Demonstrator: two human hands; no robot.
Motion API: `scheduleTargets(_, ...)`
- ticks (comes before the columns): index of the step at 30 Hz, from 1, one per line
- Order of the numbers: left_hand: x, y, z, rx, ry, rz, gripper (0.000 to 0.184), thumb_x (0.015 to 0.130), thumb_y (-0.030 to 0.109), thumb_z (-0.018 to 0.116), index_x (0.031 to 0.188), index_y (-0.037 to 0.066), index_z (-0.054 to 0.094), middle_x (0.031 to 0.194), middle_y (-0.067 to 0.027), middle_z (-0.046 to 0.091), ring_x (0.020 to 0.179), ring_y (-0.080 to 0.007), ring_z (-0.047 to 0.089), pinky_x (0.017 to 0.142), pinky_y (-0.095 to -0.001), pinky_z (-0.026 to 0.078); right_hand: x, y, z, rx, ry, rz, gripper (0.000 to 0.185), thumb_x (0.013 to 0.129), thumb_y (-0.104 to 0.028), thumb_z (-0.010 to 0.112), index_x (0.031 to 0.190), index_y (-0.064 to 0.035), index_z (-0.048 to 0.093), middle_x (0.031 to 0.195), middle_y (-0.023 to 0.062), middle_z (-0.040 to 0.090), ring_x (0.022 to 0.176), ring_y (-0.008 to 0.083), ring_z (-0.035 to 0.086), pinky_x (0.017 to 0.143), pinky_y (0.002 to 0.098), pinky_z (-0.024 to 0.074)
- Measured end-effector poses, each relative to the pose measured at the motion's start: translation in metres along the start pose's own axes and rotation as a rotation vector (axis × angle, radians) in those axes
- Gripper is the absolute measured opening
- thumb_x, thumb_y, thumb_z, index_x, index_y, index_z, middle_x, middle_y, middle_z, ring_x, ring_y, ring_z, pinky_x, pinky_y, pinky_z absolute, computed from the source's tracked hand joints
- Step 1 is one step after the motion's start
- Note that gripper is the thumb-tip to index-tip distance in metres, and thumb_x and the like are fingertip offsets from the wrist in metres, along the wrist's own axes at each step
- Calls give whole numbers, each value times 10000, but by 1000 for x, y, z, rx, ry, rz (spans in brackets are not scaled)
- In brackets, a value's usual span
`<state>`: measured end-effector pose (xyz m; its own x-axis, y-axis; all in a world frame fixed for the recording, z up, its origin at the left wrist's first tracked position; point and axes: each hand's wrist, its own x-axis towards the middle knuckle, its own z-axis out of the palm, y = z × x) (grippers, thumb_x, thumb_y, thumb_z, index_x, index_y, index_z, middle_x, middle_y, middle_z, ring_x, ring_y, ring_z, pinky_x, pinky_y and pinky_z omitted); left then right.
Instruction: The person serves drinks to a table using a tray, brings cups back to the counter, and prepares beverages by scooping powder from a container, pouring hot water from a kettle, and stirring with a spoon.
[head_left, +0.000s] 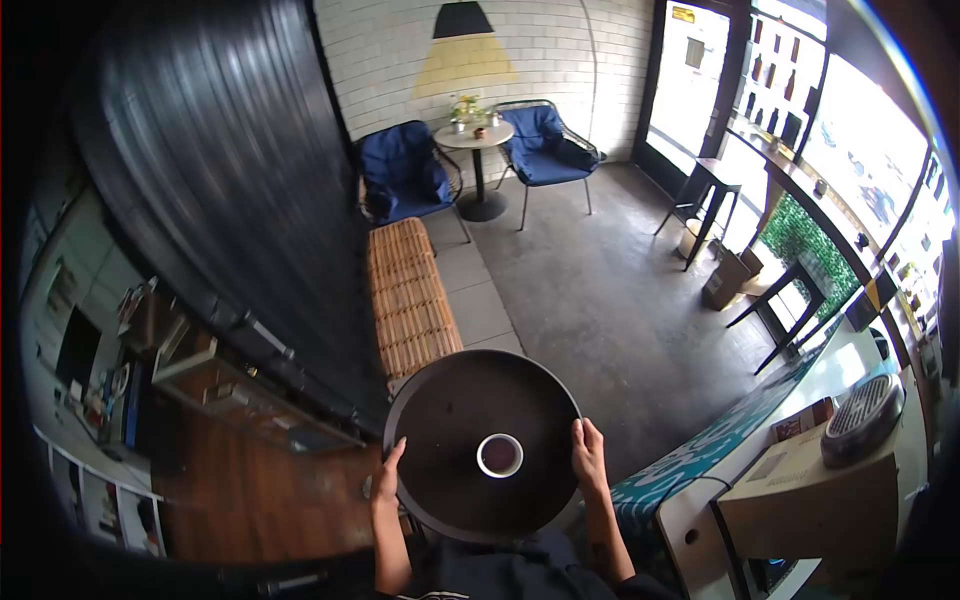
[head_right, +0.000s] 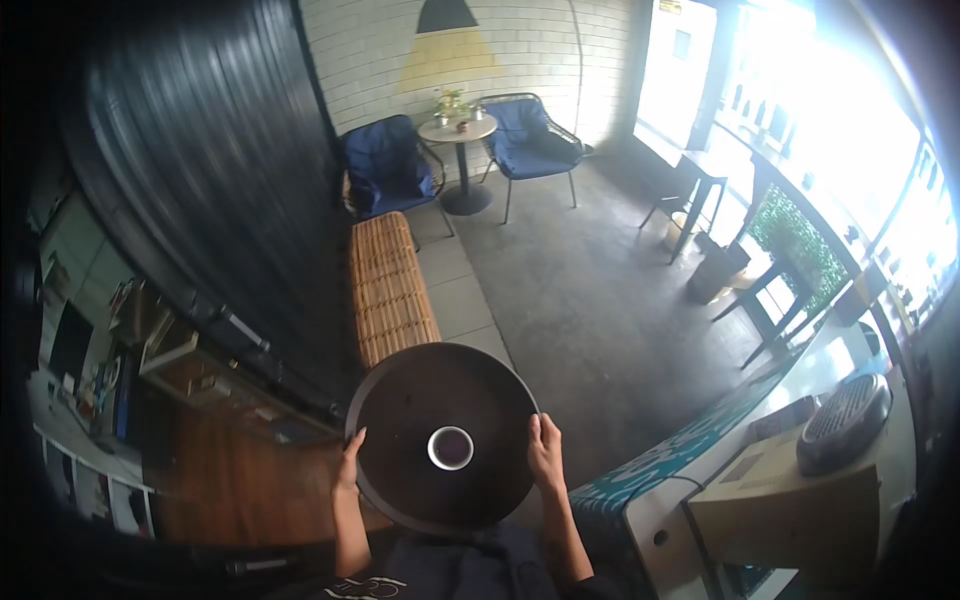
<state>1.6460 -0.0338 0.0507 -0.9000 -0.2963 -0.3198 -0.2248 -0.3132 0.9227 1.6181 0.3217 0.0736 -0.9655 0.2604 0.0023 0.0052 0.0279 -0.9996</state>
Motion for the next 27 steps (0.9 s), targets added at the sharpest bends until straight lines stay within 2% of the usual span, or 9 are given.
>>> scheduleTargets(3, 61, 17, 32, 103, -19, 81, 523, 904, 265, 711, 1325, -9, 567, 1306, -103, 606, 1175, -213, 582, 1025, -351, 436, 51, 8, 6, -62, 37, 23, 338, 1061, -235, 492, 786, -64, 396, 741, -63, 286, 706, 56, 286, 582, 264, 275)
scheduleTargets(7, 151, 30, 74, 120, -94, -57, 594, 891, 280, 726, 1356, -36, 536, 1338, -136, 583, 1249, -227, 535, 1076, -352, 397, 123, 15, 13, -74, 144, -41, 347, 1062, -222, 475, 788, -21, 404, 700, -25, 332, 682, 78, 316, 577, 294, 315)
scheduleTargets(9, 201, 41, 114, 371, 25, 140, 638, 882, 294, 735, 1378, -45, 520, 1379, -150, 560, 1288, -245, 512, 1099, -361, 377, 159, 10, 10, -58, 158, 105, 332, 1060, -208, 474, 794, -19, 413, 707, -27, 341, 679, 75, 329, 579, 287, 319)
scheduleTargets(10, 215, 58, 141, 311, -108, 206, 659, 876, 307, 738, 1377, -60, 519, 1409, -165, 537, 1313, -257, 494, 1116, -367, 359, 182, 4, 10, -60, 206, 55, 330, 1059, -210, 477, 799, -17, 416, 707, -24, 341, 681, 78, 331, 581, 288, 322)
scheduleTargets(13, 278, 66, 186, 33, -364, -189, 577, 923, 283, 668, 1364, -65, 537, 1435, -157, 518, 1355, -241, 457, 1145, -362, 332, 230, -6, -2, -141, 281, -7, 329, 1058, -223, 481, 825, 1, 417, 704, -3, 342, 685, 98, 328, 585, 303, 328)
scheduleTargets(17, 346, 61, 255, 154, -347, -117, 559, 955, 303, 606, 1356, -81, 539, 1391, -188, 556, 1273, -254, 549, 1091, -362, 411, 295, -19, -17, -105, 392, -29, 357, 1070, -226, 476, 778, -46, 379, 718, -53, 296, 687, 62, 290, 570, 274, 288)
scheduleTargets(18, 359, 64, 273, 146, -350, -66, 565, 953, 309, 600, 1344, -95, 543, 1336, -192, 595, 1197, -260, 602, 1042, -363, 459, 312, -19, -21, -112, 407, -29, 355, 1071, -224, 475, 776, -51, 378, 720, -55, 292, 688, 60, 287, 573, 270, 286)
scheduleTargets(21, 381, 103, 330, 102, -465, -165, 569, 946, 314, 600, 1331, -101, 547, 1322, -195, 595, 1183, -254, 602, 1027, -367, 471, 358, -13, -32, -122, 441, 12, 344, 1074, -218, 469, 776, -71, 380, 733, -69, 284, 694, 51, 266, 580, 250, 272)
scheduleTargets(27, 502, 75, 397, -154, -512, -197, 586, 912, 337, 613, 1306, -92, 552, 1250, -189, 634, 1105, -257, 635, 988, -365, 496, 485, 4, -37, -47, 450, 38, 347, 1077, -221, 462, 774, -78, 369, 744, -76, 279, 701, 50, 267, 585, 252, 271)
